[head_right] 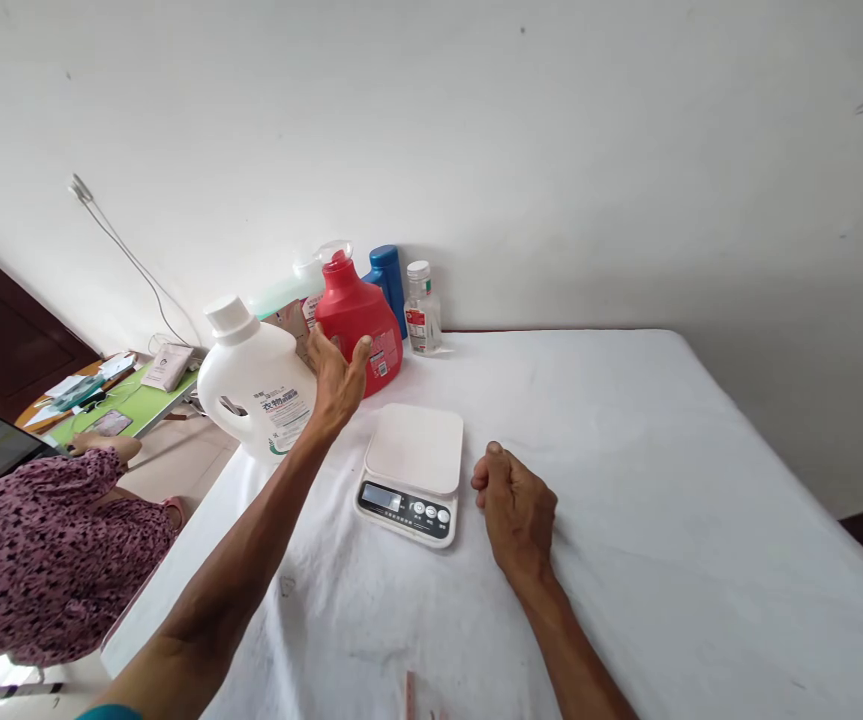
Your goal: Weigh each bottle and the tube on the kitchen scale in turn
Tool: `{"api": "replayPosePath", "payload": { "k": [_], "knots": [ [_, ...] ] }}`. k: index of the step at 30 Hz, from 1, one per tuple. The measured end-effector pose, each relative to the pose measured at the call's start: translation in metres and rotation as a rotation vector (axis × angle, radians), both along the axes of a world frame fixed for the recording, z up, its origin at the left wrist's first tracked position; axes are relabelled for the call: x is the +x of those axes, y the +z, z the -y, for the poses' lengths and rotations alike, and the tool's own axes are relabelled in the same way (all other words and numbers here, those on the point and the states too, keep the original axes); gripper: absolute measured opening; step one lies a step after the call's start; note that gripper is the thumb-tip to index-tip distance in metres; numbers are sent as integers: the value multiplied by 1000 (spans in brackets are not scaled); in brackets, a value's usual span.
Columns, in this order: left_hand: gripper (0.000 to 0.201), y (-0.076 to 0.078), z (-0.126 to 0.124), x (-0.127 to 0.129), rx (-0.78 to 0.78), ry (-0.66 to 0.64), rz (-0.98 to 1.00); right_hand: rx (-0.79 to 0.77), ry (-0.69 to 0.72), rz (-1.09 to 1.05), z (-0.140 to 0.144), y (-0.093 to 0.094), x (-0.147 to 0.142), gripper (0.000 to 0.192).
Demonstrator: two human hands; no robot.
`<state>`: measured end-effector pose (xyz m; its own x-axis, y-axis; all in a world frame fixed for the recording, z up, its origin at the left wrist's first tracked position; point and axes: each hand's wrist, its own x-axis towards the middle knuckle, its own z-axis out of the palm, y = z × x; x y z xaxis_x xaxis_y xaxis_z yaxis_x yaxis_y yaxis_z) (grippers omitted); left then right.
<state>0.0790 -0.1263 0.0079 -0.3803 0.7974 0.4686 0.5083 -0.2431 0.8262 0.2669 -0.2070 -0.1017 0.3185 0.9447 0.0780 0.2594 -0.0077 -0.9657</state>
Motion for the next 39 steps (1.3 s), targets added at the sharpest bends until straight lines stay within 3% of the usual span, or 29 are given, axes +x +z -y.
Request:
{"api": "replayPosePath", "payload": {
  "k": [4,9,13,17,23,28,33,39],
  "knots": [
    [90,-8,-48,0,-158,244,50,21,-1,-14,1,4,0,67],
    [77,-19,-62,-9,-168,405,58,-5,-2,-25,1,9,-2,68],
    [62,-26,-61,-20,-36,297,120,-13,-4,-25,-1,8,-3,68],
    [52,-29,-59,-22,-24,192,252,0,-5,-9,-3,5,-3,67],
    [59,-31,-67,-5,-32,174,290,17,-7,-28,-2,3,-2,67],
    [64,-33,-74,-3,27,26,394,20,6,-63,-2,4,-2,66],
    [63,-14,-65,-3,171,47,374,0,3,-63,-1,2,-2,66],
    [62,27,-29,-7,177,-141,399,-14,-2,-78,-3,-2,-2,67]
  ]
}}
